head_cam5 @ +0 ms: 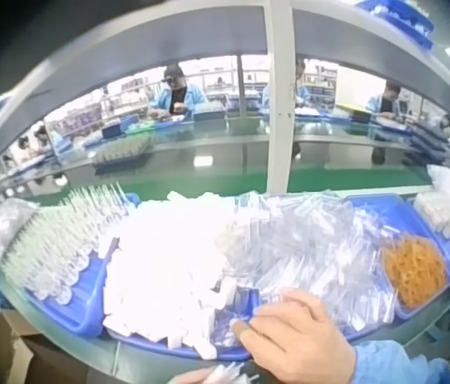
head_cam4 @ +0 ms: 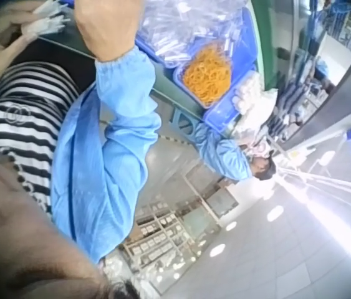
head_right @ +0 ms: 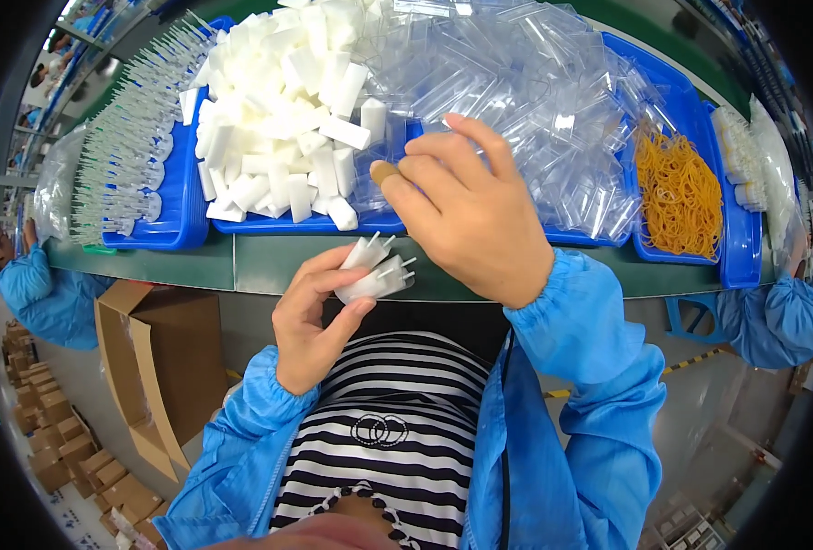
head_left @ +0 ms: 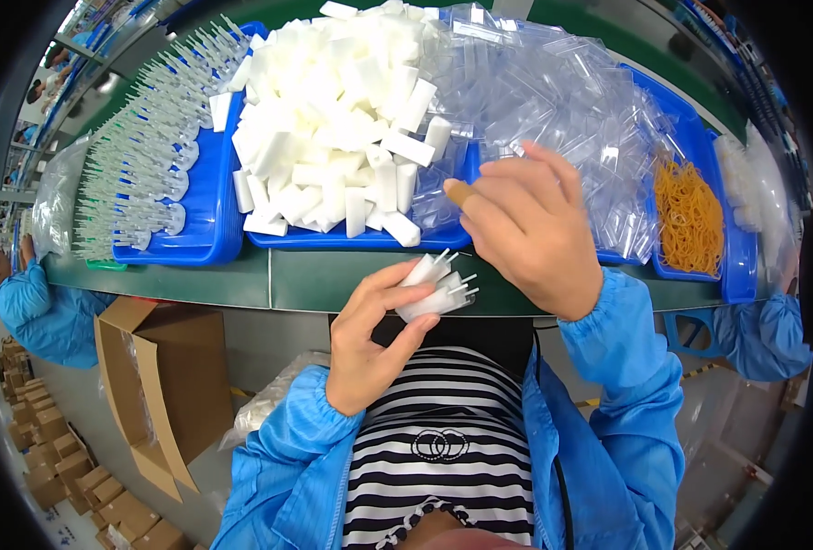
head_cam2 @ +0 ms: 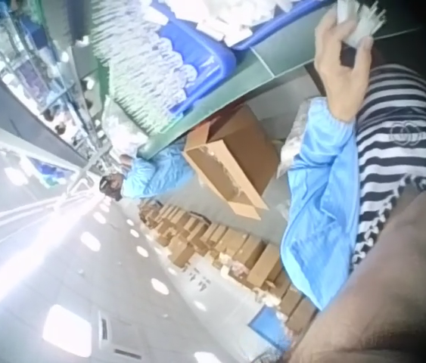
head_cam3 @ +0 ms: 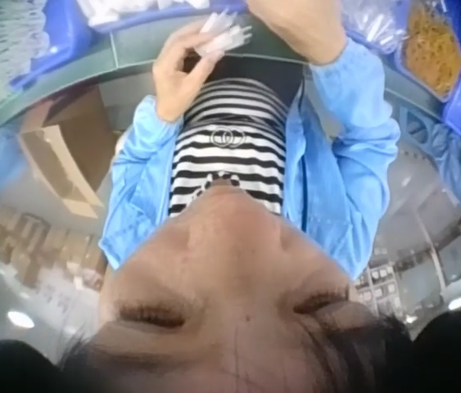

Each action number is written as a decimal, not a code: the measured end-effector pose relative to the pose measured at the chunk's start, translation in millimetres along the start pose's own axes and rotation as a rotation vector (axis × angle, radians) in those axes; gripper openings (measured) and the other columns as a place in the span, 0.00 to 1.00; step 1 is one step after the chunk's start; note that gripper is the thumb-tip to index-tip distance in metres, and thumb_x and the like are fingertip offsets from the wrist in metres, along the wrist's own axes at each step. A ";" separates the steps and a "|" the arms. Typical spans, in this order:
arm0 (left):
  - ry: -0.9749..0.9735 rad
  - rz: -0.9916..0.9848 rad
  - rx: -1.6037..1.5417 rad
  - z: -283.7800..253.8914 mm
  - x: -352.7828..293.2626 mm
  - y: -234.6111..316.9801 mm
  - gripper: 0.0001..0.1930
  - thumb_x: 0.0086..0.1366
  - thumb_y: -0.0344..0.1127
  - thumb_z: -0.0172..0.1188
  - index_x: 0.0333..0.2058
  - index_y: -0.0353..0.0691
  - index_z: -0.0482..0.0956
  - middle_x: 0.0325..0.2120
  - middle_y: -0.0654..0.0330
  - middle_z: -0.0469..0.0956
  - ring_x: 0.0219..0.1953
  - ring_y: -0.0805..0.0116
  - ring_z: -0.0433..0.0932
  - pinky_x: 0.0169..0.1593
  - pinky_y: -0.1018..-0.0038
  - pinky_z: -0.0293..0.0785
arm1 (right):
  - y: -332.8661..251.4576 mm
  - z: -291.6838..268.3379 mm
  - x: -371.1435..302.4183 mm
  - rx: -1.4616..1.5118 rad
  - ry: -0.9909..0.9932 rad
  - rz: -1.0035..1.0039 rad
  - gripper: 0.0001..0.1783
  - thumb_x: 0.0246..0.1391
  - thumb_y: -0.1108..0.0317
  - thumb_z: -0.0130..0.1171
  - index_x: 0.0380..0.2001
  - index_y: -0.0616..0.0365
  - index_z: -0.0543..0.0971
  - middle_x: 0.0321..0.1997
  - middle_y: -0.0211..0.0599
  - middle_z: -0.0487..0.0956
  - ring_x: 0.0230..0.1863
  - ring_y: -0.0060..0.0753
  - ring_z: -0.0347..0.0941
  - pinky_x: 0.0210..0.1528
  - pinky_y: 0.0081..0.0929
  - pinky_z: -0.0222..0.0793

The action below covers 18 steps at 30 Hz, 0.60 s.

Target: The person assembles small white plastic components by hand, then secures them with a rubber band.

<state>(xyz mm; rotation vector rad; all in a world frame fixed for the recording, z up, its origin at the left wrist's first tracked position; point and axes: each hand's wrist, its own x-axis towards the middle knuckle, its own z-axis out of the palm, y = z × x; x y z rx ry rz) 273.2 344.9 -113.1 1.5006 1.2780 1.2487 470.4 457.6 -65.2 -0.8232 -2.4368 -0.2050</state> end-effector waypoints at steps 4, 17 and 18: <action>0.028 -0.009 -0.049 2.8 0.5 -1.7 0.16 0.57 0.20 0.68 0.45 0.34 0.81 0.53 0.46 0.75 0.53 0.56 0.77 0.56 0.68 0.74 | -5.8 -14.7 1.6 0.250 0.167 0.090 0.20 0.38 0.77 0.70 0.39 0.56 0.80 0.40 0.31 0.80 0.45 0.37 0.75 0.56 0.39 0.67; -0.006 -0.076 -0.385 7.3 -2.6 15.7 0.16 0.61 0.15 0.62 0.48 0.27 0.79 0.57 0.43 0.71 0.57 0.56 0.75 0.57 0.66 0.77 | -47.5 -9.0 -36.2 1.346 0.154 0.781 0.23 0.57 0.76 0.64 0.55 0.64 0.68 0.44 0.39 0.77 0.47 0.27 0.76 0.50 0.26 0.74; -0.008 -0.078 -0.381 7.0 -3.1 16.5 0.16 0.61 0.15 0.62 0.48 0.27 0.79 0.57 0.43 0.71 0.57 0.56 0.75 0.57 0.66 0.77 | -47.1 -9.3 -35.3 1.348 0.160 0.771 0.20 0.58 0.75 0.64 0.51 0.65 0.70 0.48 0.41 0.75 0.46 0.28 0.77 0.49 0.27 0.75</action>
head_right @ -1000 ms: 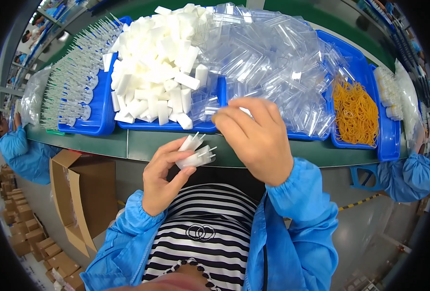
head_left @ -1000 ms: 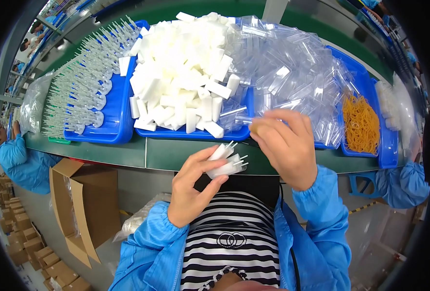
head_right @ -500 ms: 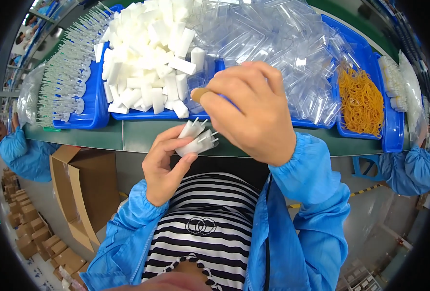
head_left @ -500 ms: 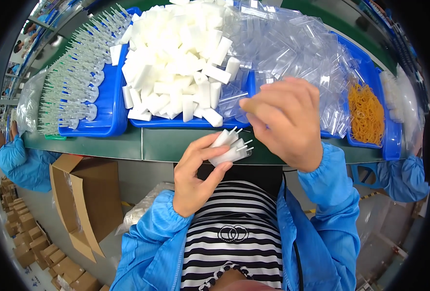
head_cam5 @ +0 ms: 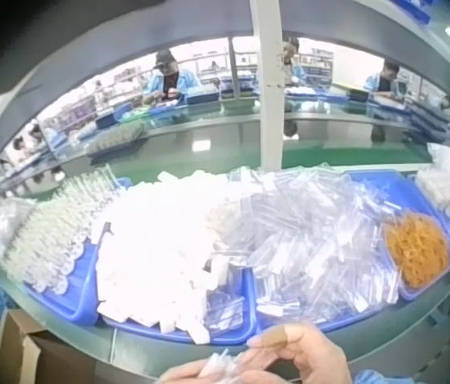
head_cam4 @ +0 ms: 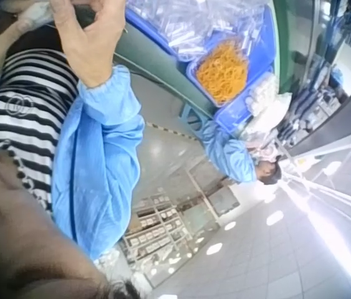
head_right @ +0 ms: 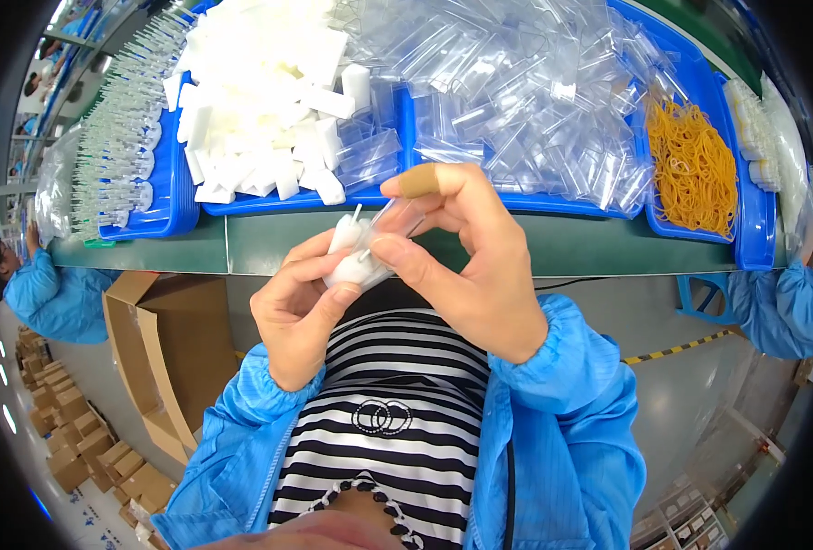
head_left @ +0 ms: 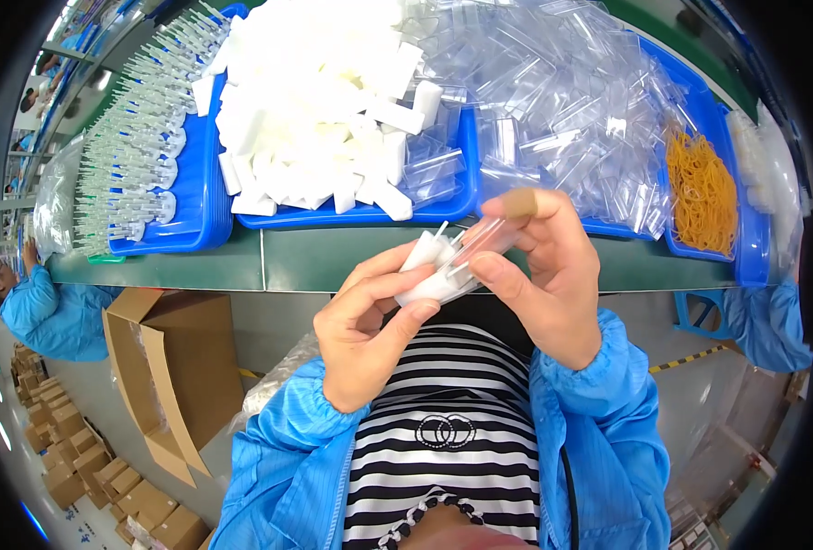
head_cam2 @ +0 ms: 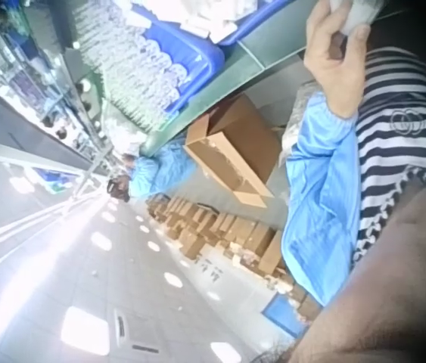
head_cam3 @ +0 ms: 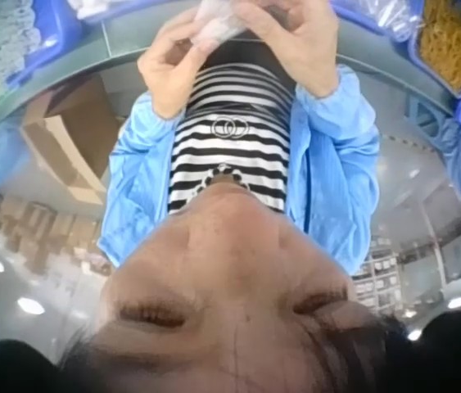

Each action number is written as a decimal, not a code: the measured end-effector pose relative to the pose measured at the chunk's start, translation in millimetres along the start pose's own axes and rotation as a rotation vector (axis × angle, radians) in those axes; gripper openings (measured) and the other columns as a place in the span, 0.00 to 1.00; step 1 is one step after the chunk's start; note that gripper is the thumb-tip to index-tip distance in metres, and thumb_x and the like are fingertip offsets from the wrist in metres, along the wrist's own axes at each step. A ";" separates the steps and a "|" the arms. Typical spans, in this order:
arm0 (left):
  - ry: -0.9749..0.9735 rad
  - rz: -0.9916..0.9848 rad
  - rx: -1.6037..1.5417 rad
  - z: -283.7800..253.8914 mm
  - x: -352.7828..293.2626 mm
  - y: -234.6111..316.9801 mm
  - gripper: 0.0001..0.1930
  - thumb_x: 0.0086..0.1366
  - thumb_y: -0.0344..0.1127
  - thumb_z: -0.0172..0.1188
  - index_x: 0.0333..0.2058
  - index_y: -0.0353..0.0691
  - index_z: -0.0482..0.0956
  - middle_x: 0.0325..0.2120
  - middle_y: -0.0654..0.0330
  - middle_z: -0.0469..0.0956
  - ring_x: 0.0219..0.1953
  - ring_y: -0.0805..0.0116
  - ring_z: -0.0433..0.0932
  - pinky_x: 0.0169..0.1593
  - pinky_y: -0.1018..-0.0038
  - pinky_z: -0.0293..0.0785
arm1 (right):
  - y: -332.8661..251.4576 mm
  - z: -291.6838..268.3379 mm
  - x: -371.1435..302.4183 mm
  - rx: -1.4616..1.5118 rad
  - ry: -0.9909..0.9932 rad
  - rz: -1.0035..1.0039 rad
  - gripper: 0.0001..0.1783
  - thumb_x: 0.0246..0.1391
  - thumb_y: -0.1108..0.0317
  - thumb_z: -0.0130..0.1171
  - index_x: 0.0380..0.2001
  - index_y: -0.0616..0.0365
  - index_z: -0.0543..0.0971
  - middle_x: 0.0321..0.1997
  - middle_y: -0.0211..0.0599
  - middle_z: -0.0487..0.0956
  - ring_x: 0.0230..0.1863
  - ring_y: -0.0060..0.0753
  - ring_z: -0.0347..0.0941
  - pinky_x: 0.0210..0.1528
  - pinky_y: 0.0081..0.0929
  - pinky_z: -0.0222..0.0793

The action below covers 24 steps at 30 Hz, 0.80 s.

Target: The person assembles small white plastic components by hand, then secures them with a rubber band.

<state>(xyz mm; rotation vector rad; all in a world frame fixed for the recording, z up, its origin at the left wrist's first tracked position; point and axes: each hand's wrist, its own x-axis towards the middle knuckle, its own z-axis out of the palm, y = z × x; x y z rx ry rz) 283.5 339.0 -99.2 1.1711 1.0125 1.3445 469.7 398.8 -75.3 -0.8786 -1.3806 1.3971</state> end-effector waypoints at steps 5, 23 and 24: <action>0.063 -0.003 -0.013 -0.7 -0.3 -0.4 0.15 0.61 0.15 0.61 0.48 0.26 0.78 0.57 0.41 0.71 0.57 0.55 0.75 0.58 0.64 0.78 | 2.7 0.0 -2.9 0.098 0.019 0.068 0.18 0.57 0.74 0.65 0.47 0.64 0.70 0.47 0.41 0.76 0.45 0.28 0.78 0.49 0.26 0.75; 0.134 0.099 0.226 3.2 8.9 -3.1 0.10 0.60 0.19 0.64 0.41 0.33 0.80 0.51 0.47 0.75 0.51 0.62 0.77 0.54 0.70 0.74 | 26.2 18.2 -21.9 -0.049 0.149 -0.176 0.20 0.54 0.75 0.69 0.46 0.63 0.71 0.46 0.40 0.78 0.47 0.31 0.80 0.50 0.29 0.77; 0.131 0.099 0.227 2.6 8.1 -4.1 0.10 0.60 0.19 0.64 0.41 0.33 0.80 0.51 0.47 0.75 0.51 0.62 0.77 0.54 0.70 0.74 | 27.1 19.5 -22.7 -0.062 0.170 -0.189 0.20 0.54 0.75 0.69 0.46 0.63 0.71 0.46 0.40 0.77 0.47 0.31 0.80 0.50 0.29 0.77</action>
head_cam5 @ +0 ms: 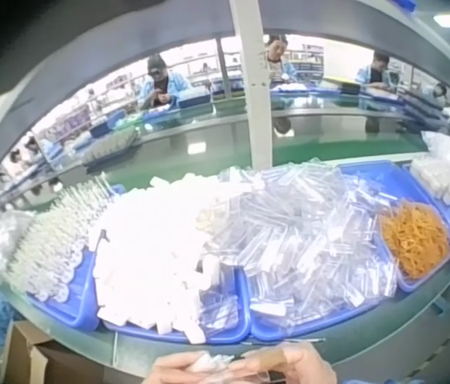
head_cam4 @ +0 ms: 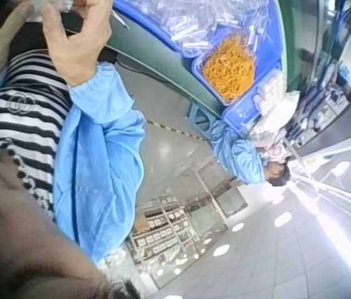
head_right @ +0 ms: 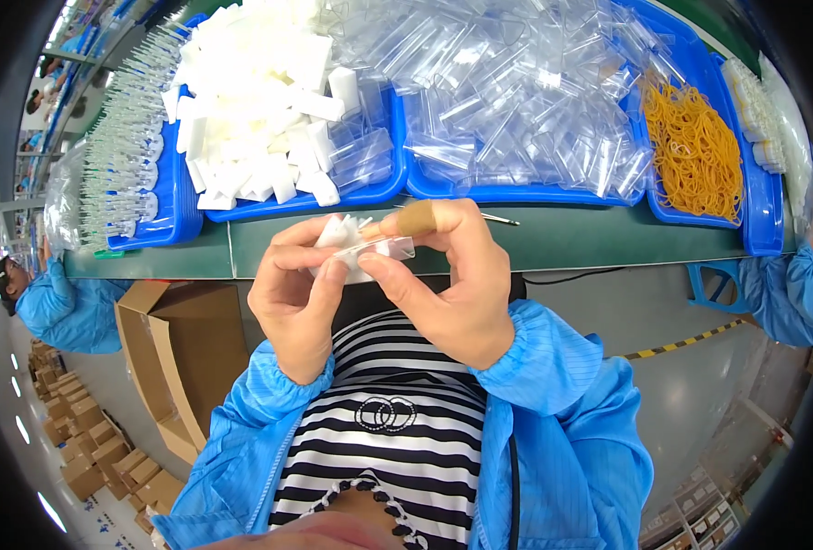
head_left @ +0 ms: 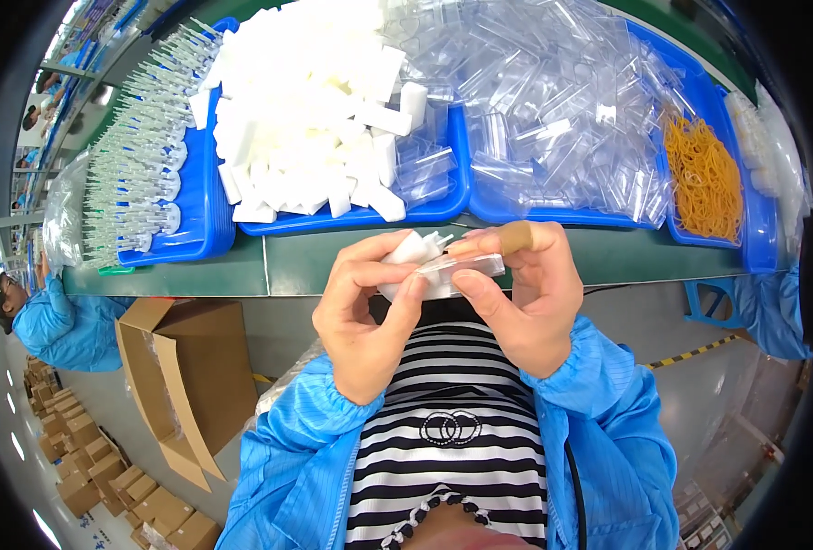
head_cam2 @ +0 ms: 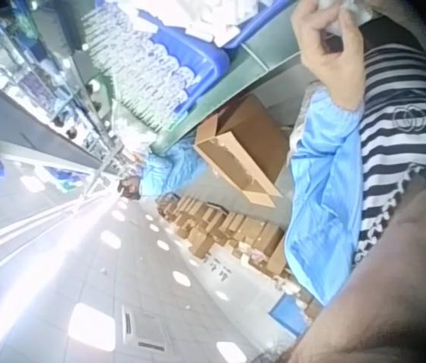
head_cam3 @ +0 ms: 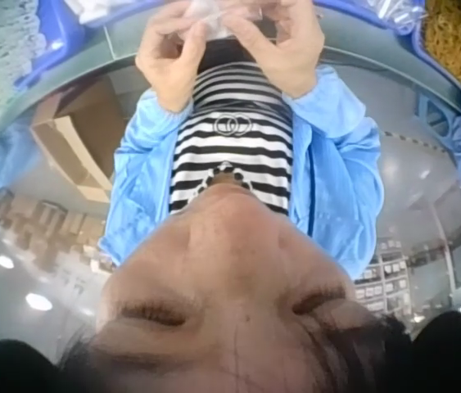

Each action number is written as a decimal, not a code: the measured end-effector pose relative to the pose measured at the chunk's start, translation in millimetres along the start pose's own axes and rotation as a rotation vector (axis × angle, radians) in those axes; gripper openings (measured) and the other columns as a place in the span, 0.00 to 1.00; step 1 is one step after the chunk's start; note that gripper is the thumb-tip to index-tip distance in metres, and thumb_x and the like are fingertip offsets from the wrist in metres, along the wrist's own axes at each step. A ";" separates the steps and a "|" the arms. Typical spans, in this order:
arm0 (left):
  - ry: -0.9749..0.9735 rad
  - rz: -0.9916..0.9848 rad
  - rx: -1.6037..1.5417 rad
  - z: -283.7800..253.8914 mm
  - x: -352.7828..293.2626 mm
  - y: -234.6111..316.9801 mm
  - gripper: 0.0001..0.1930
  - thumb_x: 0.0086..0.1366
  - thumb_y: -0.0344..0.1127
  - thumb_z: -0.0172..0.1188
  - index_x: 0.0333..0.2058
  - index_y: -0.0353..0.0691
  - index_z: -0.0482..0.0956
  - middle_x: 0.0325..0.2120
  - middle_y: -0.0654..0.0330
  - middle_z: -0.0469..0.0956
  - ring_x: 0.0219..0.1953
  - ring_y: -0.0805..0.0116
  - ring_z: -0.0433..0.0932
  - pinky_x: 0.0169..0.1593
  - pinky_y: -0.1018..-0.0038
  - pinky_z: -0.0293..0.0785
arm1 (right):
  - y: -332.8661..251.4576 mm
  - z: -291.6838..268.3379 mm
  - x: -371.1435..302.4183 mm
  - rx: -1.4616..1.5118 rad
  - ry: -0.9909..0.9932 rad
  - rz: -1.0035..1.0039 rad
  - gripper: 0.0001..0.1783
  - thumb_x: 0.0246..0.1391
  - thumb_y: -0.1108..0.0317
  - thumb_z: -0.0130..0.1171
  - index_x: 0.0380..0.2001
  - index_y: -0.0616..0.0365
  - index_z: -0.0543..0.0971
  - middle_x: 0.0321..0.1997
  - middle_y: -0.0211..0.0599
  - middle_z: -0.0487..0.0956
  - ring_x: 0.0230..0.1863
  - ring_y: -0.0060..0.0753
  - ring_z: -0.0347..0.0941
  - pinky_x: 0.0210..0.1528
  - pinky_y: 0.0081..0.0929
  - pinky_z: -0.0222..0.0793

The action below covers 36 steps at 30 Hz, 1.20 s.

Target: The person assembles small white plastic components by hand, then secures them with a rubber band.

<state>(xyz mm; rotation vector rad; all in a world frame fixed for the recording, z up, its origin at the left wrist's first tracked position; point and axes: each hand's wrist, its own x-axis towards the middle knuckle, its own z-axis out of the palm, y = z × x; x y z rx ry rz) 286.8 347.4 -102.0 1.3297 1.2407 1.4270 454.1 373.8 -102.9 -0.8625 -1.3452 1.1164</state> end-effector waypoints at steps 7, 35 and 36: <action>-0.112 0.109 0.155 -8.3 1.2 6.4 0.12 0.56 0.19 0.67 0.40 0.33 0.81 0.51 0.45 0.76 0.52 0.58 0.77 0.54 0.68 0.75 | -13.1 -9.4 15.7 0.096 0.000 0.134 0.16 0.54 0.74 0.68 0.44 0.63 0.74 0.45 0.39 0.78 0.45 0.30 0.81 0.49 0.26 0.77; -0.009 -0.028 -0.161 -40.0 -7.9 -4.3 0.18 0.57 0.32 0.72 0.43 0.38 0.75 0.47 0.52 0.73 0.56 0.58 0.73 0.61 0.60 0.69 | -11.9 -10.9 30.6 0.010 -0.158 0.046 0.20 0.48 0.71 0.72 0.43 0.60 0.74 0.42 0.34 0.79 0.44 0.27 0.79 0.48 0.24 0.73; -0.062 0.048 -0.147 -38.6 -7.3 -5.5 0.18 0.56 0.27 0.71 0.44 0.36 0.75 0.47 0.52 0.72 0.55 0.54 0.74 0.60 0.57 0.72 | -14.6 -11.2 28.3 0.008 -0.218 0.085 0.21 0.48 0.71 0.73 0.43 0.60 0.74 0.43 0.34 0.78 0.44 0.28 0.79 0.50 0.24 0.73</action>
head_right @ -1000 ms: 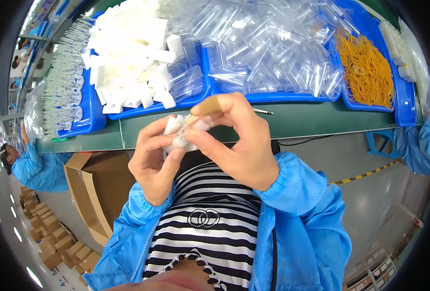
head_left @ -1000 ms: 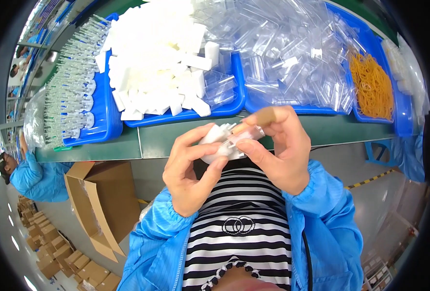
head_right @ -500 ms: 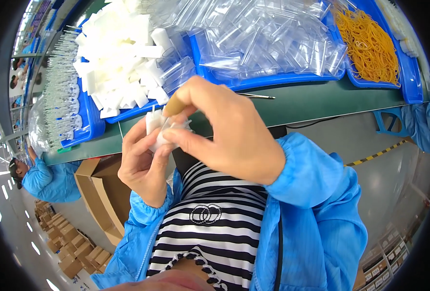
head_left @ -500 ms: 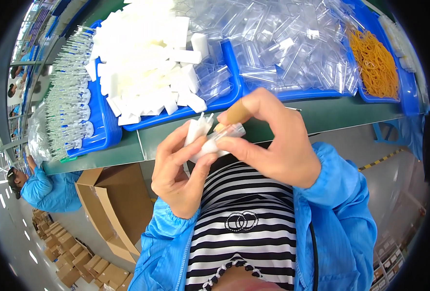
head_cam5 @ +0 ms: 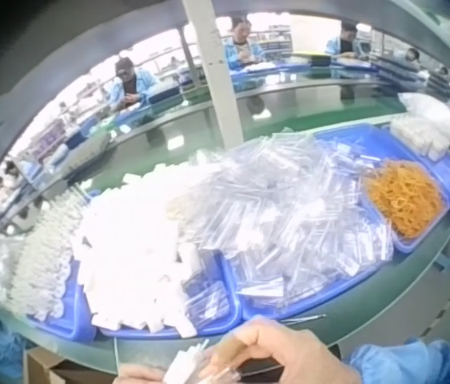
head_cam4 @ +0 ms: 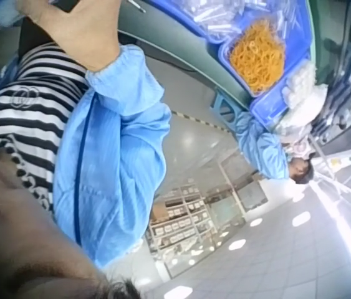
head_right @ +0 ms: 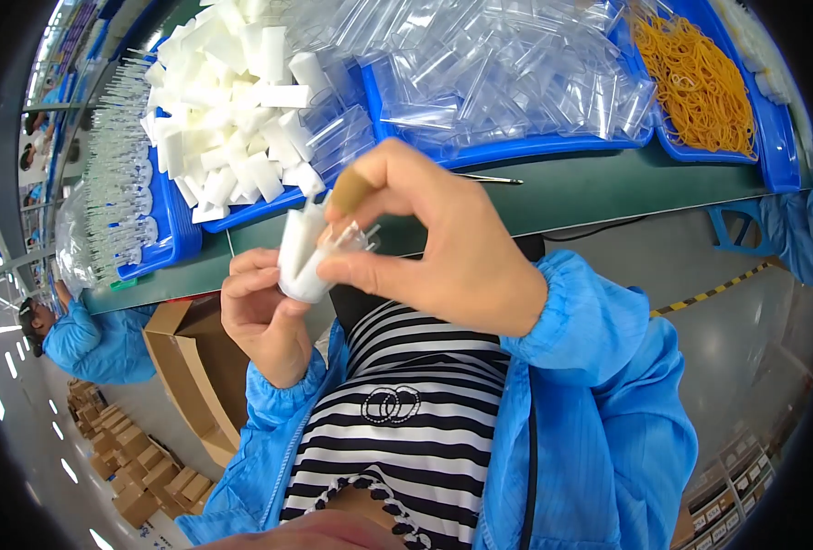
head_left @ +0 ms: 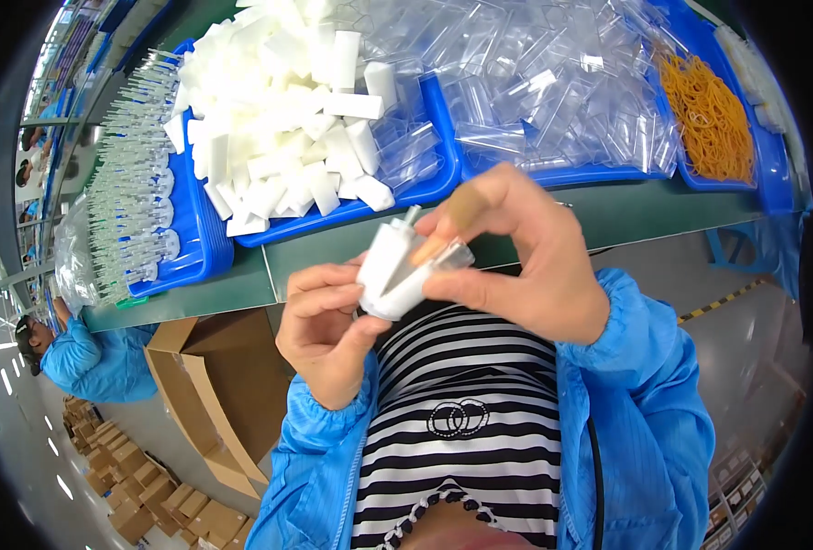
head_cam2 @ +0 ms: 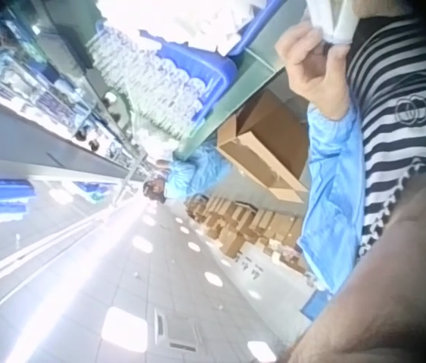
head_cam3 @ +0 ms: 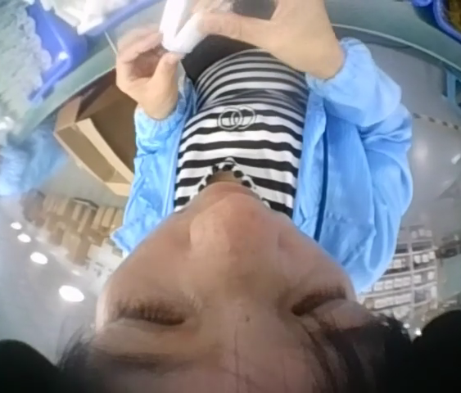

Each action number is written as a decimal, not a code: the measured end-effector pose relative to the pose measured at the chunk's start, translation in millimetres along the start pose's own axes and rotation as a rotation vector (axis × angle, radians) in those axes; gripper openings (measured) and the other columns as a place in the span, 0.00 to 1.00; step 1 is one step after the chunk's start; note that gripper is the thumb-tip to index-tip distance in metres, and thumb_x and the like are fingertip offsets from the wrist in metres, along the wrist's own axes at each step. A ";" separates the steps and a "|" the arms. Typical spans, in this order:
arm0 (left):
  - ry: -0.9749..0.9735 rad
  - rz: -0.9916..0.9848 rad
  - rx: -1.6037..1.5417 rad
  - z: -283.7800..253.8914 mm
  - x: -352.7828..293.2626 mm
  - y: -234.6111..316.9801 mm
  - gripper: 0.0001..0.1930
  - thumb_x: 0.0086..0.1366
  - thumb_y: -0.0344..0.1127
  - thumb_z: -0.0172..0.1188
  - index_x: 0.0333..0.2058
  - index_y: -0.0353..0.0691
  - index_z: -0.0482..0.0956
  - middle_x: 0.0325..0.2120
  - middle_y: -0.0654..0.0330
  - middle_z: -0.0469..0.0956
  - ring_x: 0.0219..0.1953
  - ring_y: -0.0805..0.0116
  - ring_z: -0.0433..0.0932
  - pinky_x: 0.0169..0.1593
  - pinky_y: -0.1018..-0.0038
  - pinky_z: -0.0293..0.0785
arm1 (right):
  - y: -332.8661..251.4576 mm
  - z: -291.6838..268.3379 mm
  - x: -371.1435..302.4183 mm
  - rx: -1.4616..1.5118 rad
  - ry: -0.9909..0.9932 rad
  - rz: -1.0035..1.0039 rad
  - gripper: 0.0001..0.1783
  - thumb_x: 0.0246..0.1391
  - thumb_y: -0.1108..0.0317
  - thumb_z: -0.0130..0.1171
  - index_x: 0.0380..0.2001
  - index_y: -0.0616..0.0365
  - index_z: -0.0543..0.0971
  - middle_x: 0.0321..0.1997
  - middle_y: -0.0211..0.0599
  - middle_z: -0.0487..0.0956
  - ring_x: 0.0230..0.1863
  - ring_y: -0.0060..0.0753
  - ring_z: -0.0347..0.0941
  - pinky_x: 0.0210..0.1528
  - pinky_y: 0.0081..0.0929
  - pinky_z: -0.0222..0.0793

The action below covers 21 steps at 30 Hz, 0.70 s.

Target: The person assembles small white plastic components by hand, then secures them with a rubber band.

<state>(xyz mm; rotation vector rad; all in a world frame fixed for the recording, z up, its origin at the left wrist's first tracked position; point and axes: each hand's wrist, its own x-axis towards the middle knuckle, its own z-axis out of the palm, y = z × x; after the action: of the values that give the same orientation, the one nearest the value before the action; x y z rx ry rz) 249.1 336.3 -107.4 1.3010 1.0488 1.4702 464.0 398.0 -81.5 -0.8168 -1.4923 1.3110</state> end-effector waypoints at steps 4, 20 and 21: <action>-0.058 0.067 0.003 5.8 -4.4 -2.1 0.19 0.55 0.22 0.71 0.44 0.33 0.75 0.48 0.52 0.71 0.55 0.49 0.76 0.60 0.53 0.75 | -2.3 4.5 -7.9 0.019 -0.047 0.083 0.21 0.47 0.71 0.73 0.43 0.58 0.75 0.44 0.32 0.78 0.47 0.31 0.79 0.53 0.27 0.72; -0.346 -0.202 -0.155 2.7 7.1 5.2 0.19 0.60 0.19 0.64 0.50 0.31 0.75 0.61 0.43 0.64 0.61 0.54 0.70 0.60 0.63 0.74 | 9.3 -11.6 -13.5 -0.456 -0.270 -0.234 0.21 0.41 0.67 0.76 0.41 0.51 0.82 0.61 0.43 0.73 0.57 0.45 0.70 0.61 0.40 0.61; -0.285 -0.174 -0.149 3.0 7.0 3.6 0.18 0.60 0.19 0.64 0.50 0.30 0.75 0.61 0.43 0.64 0.61 0.55 0.71 0.60 0.63 0.74 | 7.9 -12.5 -10.4 -0.477 -0.271 -0.252 0.20 0.42 0.66 0.76 0.42 0.51 0.82 0.61 0.43 0.73 0.57 0.45 0.70 0.61 0.40 0.61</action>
<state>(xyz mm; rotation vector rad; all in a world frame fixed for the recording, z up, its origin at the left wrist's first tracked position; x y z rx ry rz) 251.4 342.3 -101.9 1.2370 0.8264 1.1698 478.3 394.3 -91.9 -0.7310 -2.0976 0.9124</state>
